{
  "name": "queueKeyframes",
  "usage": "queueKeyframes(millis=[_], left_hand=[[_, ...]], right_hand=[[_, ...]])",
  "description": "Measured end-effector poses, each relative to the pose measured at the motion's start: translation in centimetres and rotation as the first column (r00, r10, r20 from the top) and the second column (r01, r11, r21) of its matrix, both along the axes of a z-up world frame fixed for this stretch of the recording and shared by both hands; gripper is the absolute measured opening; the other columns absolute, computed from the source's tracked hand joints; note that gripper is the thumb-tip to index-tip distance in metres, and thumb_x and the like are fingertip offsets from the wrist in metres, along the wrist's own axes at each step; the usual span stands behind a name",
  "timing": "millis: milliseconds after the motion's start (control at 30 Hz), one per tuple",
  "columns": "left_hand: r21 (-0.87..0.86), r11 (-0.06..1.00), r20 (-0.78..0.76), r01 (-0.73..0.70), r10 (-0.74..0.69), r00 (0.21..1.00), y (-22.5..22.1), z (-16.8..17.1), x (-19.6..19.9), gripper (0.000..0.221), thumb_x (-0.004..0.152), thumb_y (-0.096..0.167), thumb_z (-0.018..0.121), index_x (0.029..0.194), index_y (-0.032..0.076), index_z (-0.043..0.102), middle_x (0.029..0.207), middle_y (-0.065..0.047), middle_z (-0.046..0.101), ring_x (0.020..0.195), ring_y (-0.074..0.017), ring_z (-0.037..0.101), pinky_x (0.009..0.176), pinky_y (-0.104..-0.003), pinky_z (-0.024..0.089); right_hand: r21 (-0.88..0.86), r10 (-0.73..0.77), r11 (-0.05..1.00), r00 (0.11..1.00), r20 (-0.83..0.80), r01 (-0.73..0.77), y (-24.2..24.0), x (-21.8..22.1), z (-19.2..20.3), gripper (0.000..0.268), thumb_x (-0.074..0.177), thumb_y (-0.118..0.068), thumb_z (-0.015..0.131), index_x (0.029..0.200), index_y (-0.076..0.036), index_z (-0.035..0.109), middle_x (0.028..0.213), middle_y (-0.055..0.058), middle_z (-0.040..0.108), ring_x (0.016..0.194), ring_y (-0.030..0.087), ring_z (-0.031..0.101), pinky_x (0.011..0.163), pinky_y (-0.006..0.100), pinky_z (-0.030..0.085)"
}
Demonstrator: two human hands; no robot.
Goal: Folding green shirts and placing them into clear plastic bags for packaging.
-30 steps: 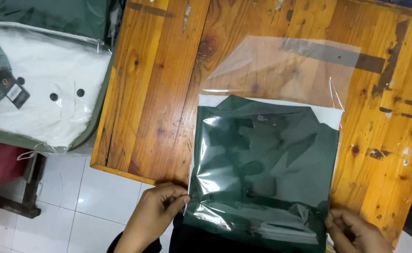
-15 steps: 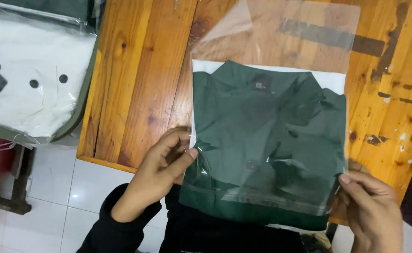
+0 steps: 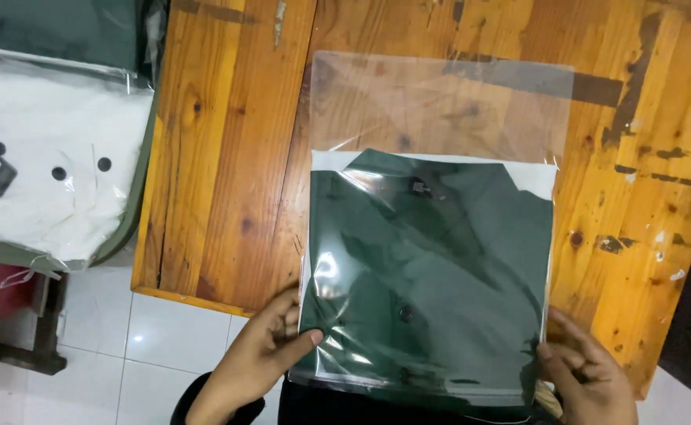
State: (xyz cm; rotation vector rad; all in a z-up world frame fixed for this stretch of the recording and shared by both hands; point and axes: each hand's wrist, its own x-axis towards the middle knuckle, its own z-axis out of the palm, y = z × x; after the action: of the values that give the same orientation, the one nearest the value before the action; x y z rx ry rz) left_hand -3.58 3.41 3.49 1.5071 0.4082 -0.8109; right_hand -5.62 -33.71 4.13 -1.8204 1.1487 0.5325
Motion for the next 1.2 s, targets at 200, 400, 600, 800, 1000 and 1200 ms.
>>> queueKeyframes(millis=[200,400,600,800,1000,1200], left_hand=[[-0.063,0.978,0.157,-0.201,0.209,0.965,-1.4,-1.7,7.3,0.069,0.086,0.008,0.078,0.150,0.002,0.053,0.096,0.005,0.068,0.084,-0.0027,0.062,0.073,-0.016,0.050],[-0.139,0.982,0.395,-0.124,0.170,0.903,-2.3,-1.3,10.8,0.055,0.097,0.007,0.062,0.148,0.004,0.044,0.127,-0.009,0.072,0.112,-0.0165,0.070,0.095,-0.028,0.057],[0.267,0.933,0.533,0.239,-0.350,0.770,-1.7,-0.3,6.5,0.117,0.087,0.020,0.078,0.160,0.005,-0.011,0.173,-0.021,-0.002,0.161,-0.0342,0.005,0.126,-0.045,0.013],[0.807,0.563,0.514,0.179,-0.819,0.257,-1.3,-2.6,6.3,0.080,0.102,0.031,0.054,0.162,-0.001,0.012,0.171,-0.022,0.014,0.160,-0.0344,0.013,0.132,-0.048,0.011],[0.864,0.499,0.501,-0.059,-0.845,0.187,-2.7,-5.7,8.7,0.060,0.110,0.019,0.045,0.158,-0.009,0.023,0.165,-0.031,0.026,0.156,-0.0436,0.027,0.131,-0.051,0.023],[0.659,0.655,0.722,-0.370,-0.688,0.068,-3.0,-5.3,8.5,0.038,0.097,-0.012,0.060,0.135,-0.009,0.061,0.139,-0.026,0.063,0.131,-0.0394,0.064,0.114,-0.046,0.053]], right_hand=[[-0.033,0.016,0.999,0.970,0.244,-0.009,2.8,9.6,2.1,0.054,0.094,-0.004,0.054,0.148,-0.010,0.049,0.159,0.004,0.050,0.137,0.022,0.052,0.115,0.043,0.041],[-0.227,0.353,0.936,0.700,0.620,-0.270,-1.9,9.0,-4.1,0.031,0.111,-0.007,0.059,0.142,-0.005,0.062,0.078,-0.007,0.039,0.070,0.002,0.033,0.071,0.016,0.032],[-0.291,0.555,0.823,0.576,0.601,-0.488,-2.9,4.7,-4.1,0.082,0.093,-0.007,0.059,0.165,0.005,0.024,0.147,0.025,0.047,0.125,0.030,0.050,0.101,0.038,0.043],[-0.665,0.978,0.206,0.124,0.169,-0.717,-4.2,3.1,-7.0,0.098,0.083,-0.023,0.064,0.160,0.005,0.011,0.170,0.031,0.006,0.158,0.047,0.008,0.125,0.058,0.017],[-0.782,0.982,0.186,0.119,0.143,-0.595,-1.8,6.9,-6.5,0.071,0.096,-0.001,0.043,0.158,0.016,0.012,0.164,0.040,0.017,0.154,0.055,0.019,0.128,0.059,0.021],[-0.975,0.976,0.211,0.073,0.206,-0.070,-0.7,6.8,-5.3,0.030,0.101,0.016,0.068,0.130,0.008,0.075,0.130,0.024,0.076,0.119,0.033,0.076,0.103,0.038,0.061]])
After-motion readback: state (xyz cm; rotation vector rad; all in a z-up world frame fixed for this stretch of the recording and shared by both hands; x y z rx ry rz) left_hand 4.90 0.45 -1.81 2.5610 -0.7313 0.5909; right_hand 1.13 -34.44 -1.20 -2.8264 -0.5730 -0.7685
